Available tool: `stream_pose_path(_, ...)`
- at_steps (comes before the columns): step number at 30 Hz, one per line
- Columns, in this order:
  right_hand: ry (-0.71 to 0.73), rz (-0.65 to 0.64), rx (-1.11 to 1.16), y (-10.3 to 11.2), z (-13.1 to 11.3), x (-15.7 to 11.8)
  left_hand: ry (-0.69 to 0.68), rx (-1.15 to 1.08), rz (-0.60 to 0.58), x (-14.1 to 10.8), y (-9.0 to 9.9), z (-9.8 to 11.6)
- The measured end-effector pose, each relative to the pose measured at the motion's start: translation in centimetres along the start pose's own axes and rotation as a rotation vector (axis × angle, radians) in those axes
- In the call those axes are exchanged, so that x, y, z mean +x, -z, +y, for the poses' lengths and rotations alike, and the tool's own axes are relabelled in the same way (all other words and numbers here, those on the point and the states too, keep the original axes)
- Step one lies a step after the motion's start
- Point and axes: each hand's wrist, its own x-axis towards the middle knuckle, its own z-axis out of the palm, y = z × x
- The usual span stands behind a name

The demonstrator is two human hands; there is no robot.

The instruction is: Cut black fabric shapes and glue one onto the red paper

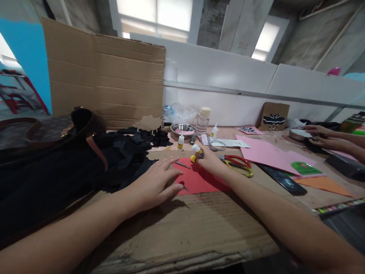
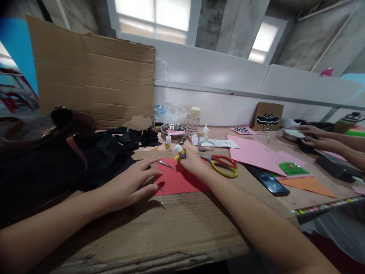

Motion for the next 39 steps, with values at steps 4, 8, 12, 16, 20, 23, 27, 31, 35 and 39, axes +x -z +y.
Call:
stream_pose_path(4, -0.013, -0.088, 0.152, -0.6, -2.8, -2.2, -0.058, -0.003, -0.009, -0.1, 0.0, 0.4)
stream_pose_path(8, 0.009, -0.171, 0.41, -1.6, -4.9, -3.8, -0.109, -0.018, 0.049, 0.0, -0.1, 1.0)
stream_pose_path(12, -0.056, -0.229, 0.474, -1.4, -5.3, -4.1, -0.125, 0.013, 0.079, 0.1, 0.1, 1.4)
stream_pose_path(16, 0.029, -0.175, 0.392, -0.6, -5.1, -4.2, -0.125, 0.041, 0.088, 0.0, 0.4, 1.2)
stream_pose_path(20, 0.145, -0.102, 0.238, 0.0, -4.9, -4.4, -0.07, 0.032, 0.061, -0.2, 0.8, 0.8)
stream_pose_path(23, 0.208, -0.128, 0.176, 0.0, -4.6, -4.4, -0.049, 0.02, 0.04, -0.3, 1.0, 0.5)
stream_pose_path(27, 0.217, -0.131, 0.134, -0.2, -4.2, -4.3, -0.039, -0.009, 0.082, -0.4, 1.1, 0.5)
stream_pose_path(31, 0.191, -0.181, 0.142, -0.3, -4.2, -4.3, -0.055, -0.04, 0.109, -0.4, 1.1, 0.6)
stream_pose_path(35, 0.154, -0.282, 0.159, -0.3, -4.6, -4.5, -0.061, -0.081, 0.078, -0.4, 1.2, 1.1)
stream_pose_path(39, 0.132, -0.352, 0.261, -0.4, -4.9, -4.6, -0.091, -0.114, 0.041, -0.5, 1.2, 1.8)
